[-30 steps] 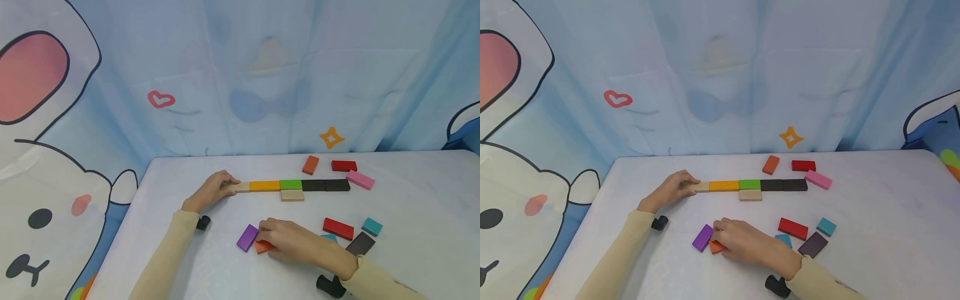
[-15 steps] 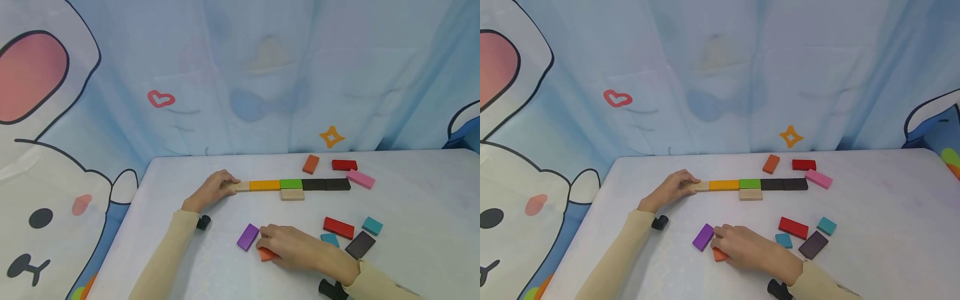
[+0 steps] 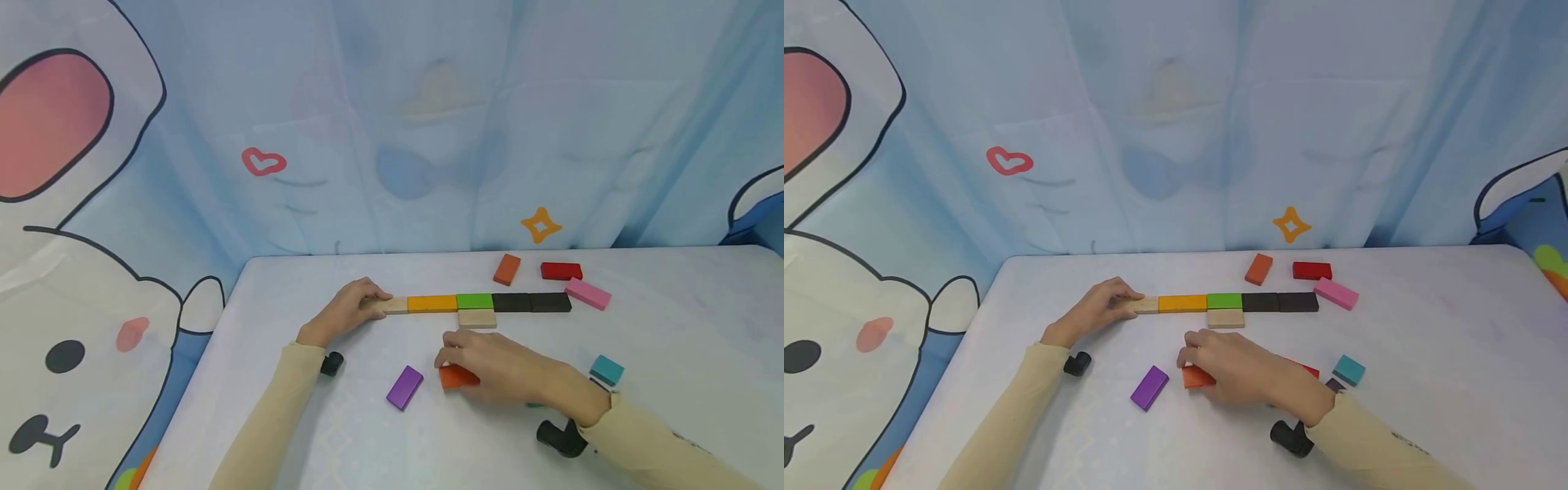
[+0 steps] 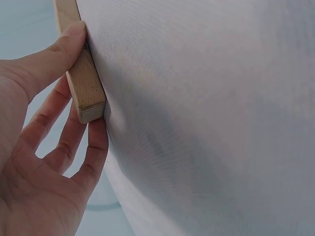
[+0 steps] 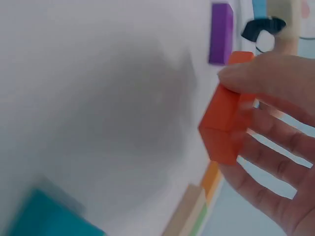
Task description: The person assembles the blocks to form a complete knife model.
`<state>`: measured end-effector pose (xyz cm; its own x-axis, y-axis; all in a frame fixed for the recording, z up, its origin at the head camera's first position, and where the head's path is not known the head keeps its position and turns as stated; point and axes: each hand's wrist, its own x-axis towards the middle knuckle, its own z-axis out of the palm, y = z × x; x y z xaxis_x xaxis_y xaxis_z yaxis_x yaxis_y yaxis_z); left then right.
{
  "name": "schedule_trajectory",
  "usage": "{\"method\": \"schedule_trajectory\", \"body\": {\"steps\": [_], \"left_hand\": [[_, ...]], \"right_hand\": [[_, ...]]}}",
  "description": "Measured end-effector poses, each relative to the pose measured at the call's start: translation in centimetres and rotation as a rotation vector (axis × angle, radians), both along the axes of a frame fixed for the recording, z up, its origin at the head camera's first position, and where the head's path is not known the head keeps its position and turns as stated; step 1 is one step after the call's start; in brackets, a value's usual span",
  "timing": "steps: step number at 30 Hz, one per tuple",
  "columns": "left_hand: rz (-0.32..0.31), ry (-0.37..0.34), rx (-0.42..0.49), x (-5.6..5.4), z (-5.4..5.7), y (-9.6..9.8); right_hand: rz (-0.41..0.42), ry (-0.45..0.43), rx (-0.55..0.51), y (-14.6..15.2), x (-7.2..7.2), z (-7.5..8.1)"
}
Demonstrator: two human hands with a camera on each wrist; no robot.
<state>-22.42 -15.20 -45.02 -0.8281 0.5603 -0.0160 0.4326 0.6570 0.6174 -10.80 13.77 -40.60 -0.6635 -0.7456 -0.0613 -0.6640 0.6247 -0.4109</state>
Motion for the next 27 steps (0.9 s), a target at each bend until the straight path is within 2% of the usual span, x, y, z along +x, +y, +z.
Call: {"method": "schedule_trajectory", "body": {"steps": [4, 6, 16, 27], "left_hand": [[0.01, -0.007, 0.001, -0.1, -0.1, 0.0], [0.014, -0.011, 0.001, -0.1, -0.1, 0.1], [0.009, -0.004, -0.002, -0.1, -0.1, 0.0], [-0.002, 0.015, 0.001, -0.1, -0.1, -0.1]], "right_hand": [[0.017, 0.124, -0.052, 0.3, -1.5, 0.3], [0.01, 0.139, -0.072, 0.3, -2.2, 0.2], [-0.087, 0.146, -0.132, 0.1, -5.3, -1.0], [-0.135, 0.112, -0.179, -0.5, -7.1, -2.5]]}}
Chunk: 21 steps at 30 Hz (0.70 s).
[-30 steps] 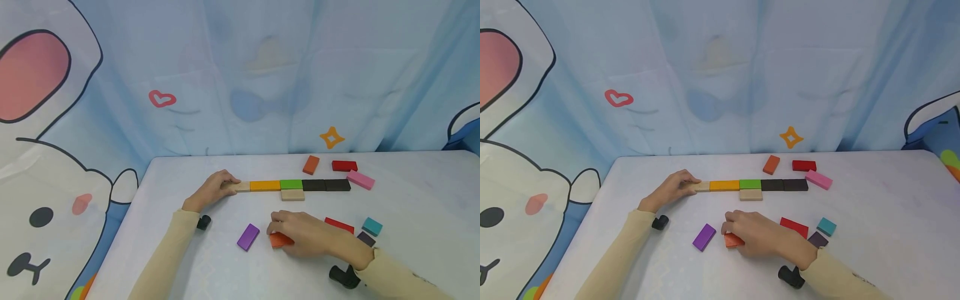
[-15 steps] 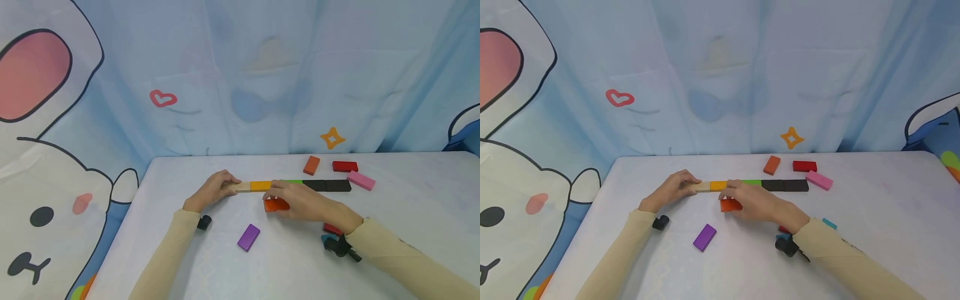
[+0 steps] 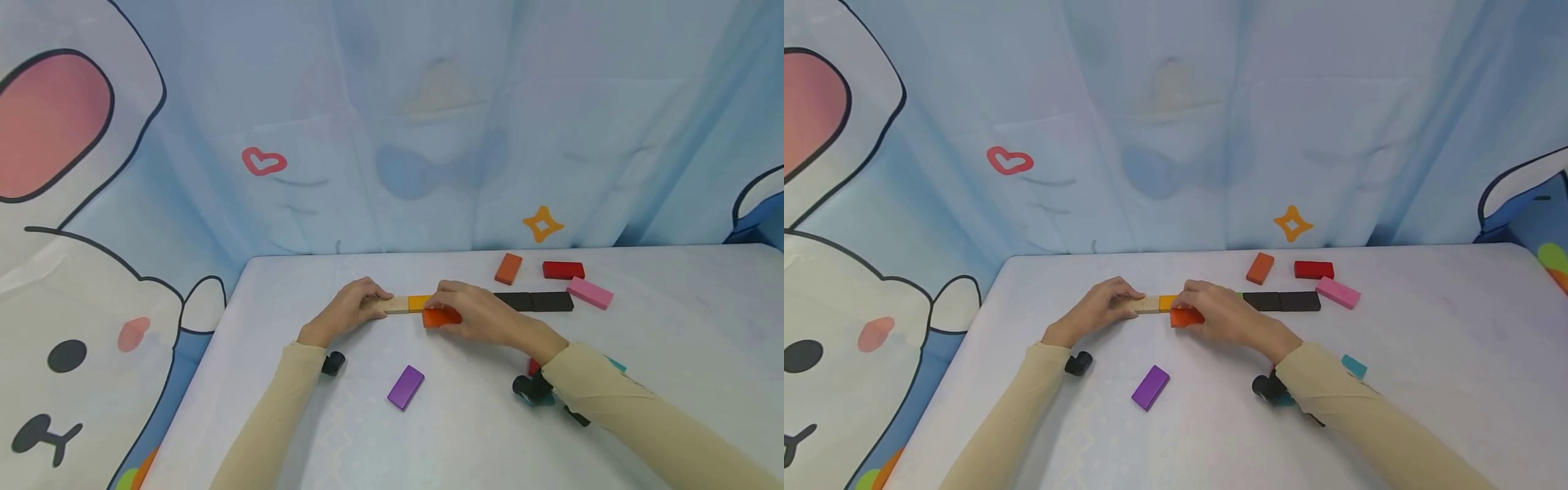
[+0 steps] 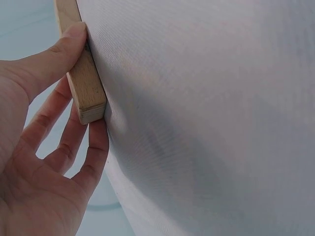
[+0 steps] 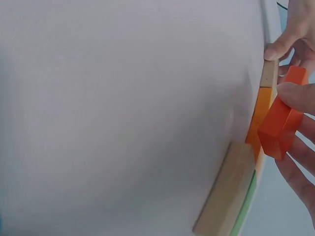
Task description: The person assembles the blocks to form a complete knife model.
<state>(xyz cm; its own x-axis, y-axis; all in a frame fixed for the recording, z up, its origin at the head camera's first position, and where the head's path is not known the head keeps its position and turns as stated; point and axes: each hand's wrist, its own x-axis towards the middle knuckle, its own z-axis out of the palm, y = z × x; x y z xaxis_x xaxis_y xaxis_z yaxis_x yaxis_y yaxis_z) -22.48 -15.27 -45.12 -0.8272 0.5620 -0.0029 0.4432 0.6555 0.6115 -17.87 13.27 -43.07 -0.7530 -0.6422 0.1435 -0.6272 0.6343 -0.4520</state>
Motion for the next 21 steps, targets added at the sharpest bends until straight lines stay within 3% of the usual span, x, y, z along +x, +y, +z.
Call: {"method": "schedule_trajectory", "body": {"steps": [21], "left_hand": [[0.001, -0.007, 0.007, -0.1, -0.1, 0.0]], "right_hand": [[-0.074, -0.032, 0.06, -0.6, -0.2, -1.1]]}}
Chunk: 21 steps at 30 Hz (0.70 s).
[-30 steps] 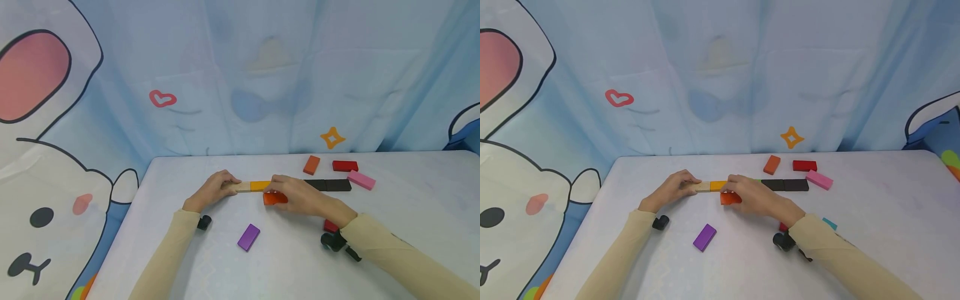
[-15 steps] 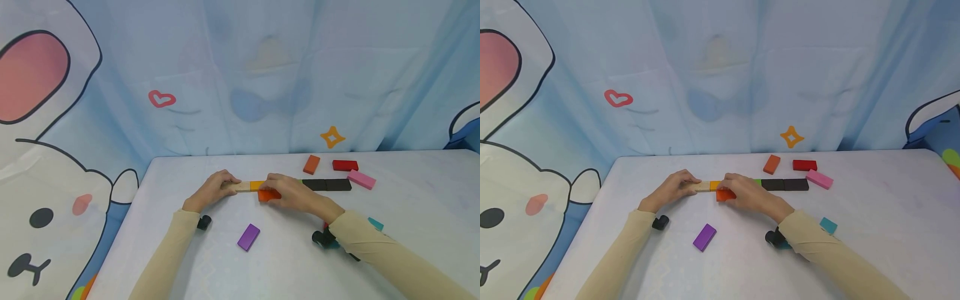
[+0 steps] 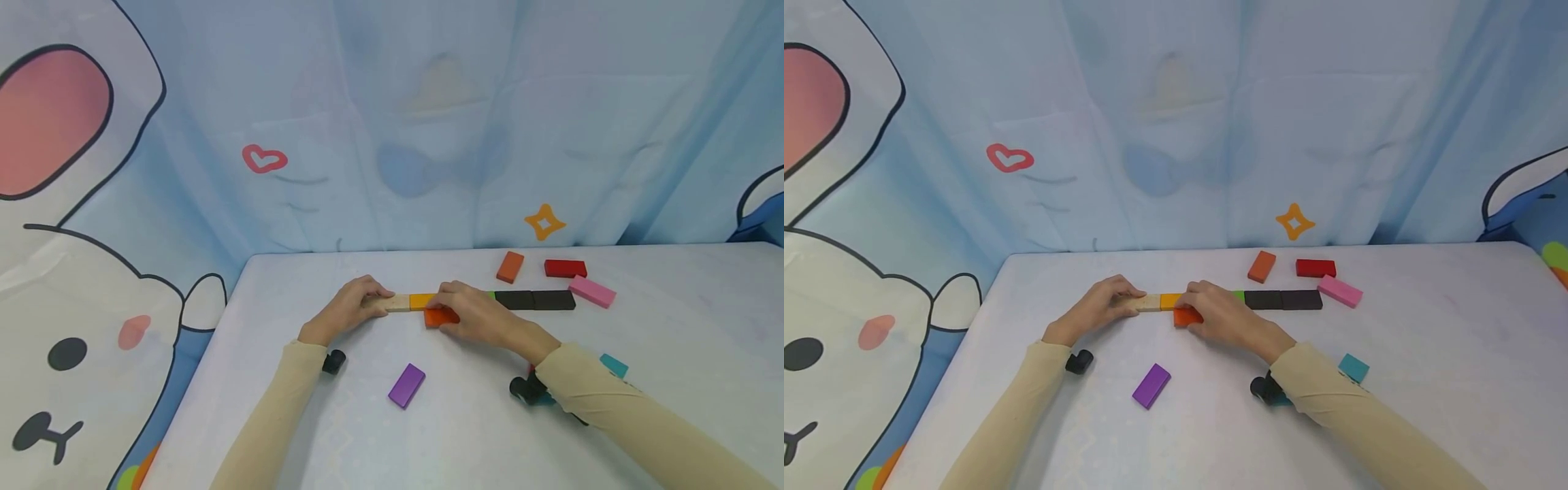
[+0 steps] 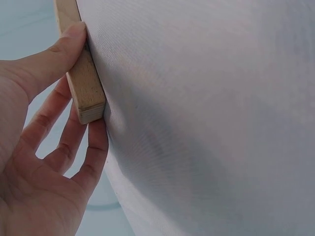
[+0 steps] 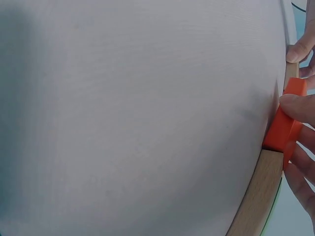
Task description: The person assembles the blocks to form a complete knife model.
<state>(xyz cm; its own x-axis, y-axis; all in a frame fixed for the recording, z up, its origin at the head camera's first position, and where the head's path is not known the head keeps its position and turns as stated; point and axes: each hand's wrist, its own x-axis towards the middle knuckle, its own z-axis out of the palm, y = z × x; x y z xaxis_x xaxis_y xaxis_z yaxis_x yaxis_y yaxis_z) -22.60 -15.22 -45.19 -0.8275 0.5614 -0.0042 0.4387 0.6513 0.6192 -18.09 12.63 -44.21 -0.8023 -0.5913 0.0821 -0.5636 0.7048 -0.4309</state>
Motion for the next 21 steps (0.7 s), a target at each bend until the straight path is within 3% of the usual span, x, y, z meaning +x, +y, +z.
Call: {"method": "schedule_trajectory", "body": {"steps": [21], "left_hand": [[0.002, 0.003, -0.003, 0.02, -0.01, -0.04]], "right_hand": [[0.024, 0.129, 0.056, -0.09, 0.11, -0.45]]}}
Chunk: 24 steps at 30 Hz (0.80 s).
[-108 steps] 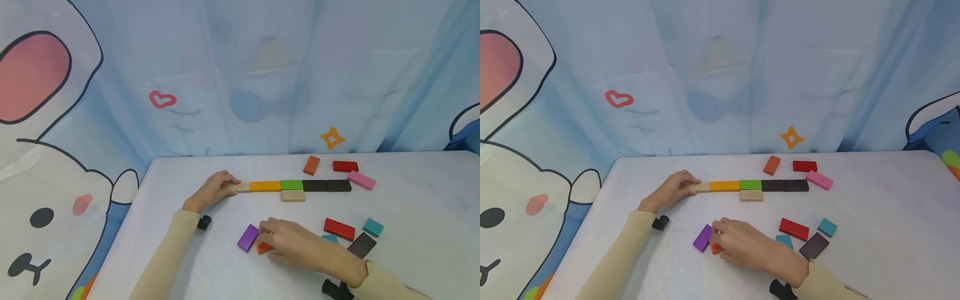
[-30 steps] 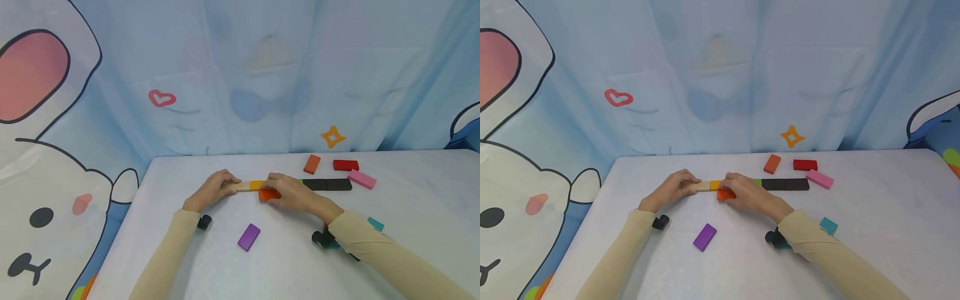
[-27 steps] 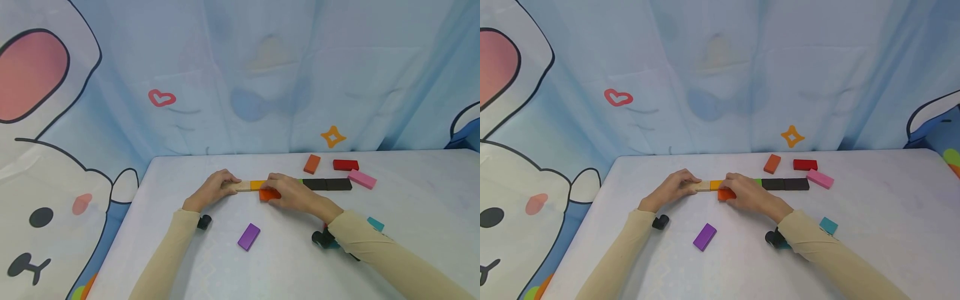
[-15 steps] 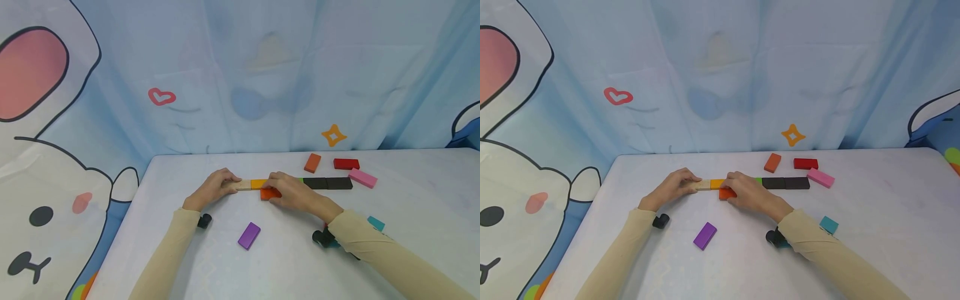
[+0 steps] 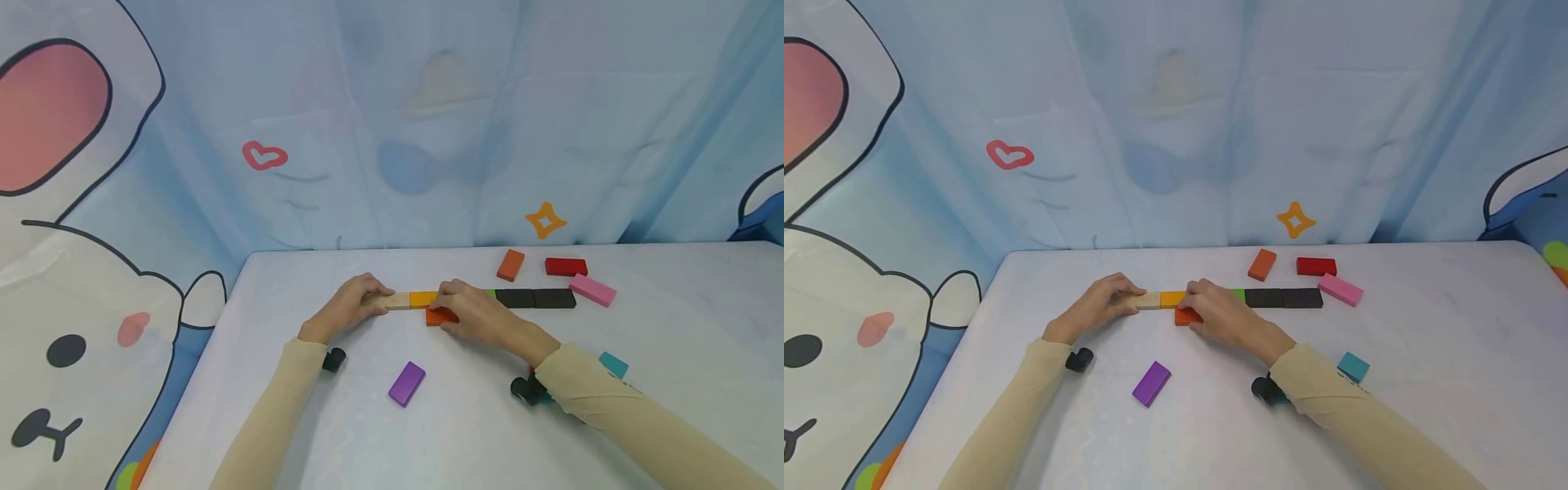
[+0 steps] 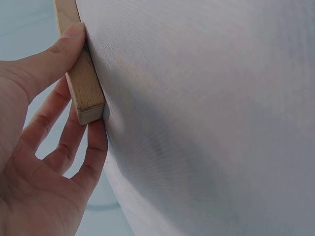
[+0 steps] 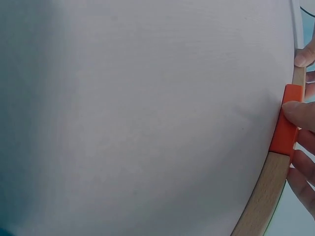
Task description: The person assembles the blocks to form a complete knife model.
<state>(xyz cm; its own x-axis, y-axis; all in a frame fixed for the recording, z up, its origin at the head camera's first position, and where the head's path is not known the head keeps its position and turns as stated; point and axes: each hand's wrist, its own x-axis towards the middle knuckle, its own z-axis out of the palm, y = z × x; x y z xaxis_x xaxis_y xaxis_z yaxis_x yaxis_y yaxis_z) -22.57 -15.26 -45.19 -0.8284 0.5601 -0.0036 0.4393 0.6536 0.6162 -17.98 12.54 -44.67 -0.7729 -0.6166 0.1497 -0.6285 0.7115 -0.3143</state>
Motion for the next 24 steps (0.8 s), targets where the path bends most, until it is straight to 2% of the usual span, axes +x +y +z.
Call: {"method": "schedule_trajectory", "body": {"steps": [7, 11, 18, 24], "left_hand": [[0.018, -0.02, -0.002, 0.2, 0.0, 0.0], [0.014, -0.018, -0.002, 0.3, 0.0, 0.1], [-0.007, 0.006, 0.0, 0.0, -0.2, -0.1], [0.0, -0.001, 0.001, -0.1, -0.2, 0.0]], "right_hand": [[-0.004, 0.029, -0.018, 0.0, 0.2, 0.1], [-0.016, 0.01, -0.036, 0.4, 0.5, 0.6], [-0.103, -0.027, -0.098, 2.6, 1.0, 1.9], [-0.101, 0.011, -0.123, 4.6, 1.9, 2.2]]}}
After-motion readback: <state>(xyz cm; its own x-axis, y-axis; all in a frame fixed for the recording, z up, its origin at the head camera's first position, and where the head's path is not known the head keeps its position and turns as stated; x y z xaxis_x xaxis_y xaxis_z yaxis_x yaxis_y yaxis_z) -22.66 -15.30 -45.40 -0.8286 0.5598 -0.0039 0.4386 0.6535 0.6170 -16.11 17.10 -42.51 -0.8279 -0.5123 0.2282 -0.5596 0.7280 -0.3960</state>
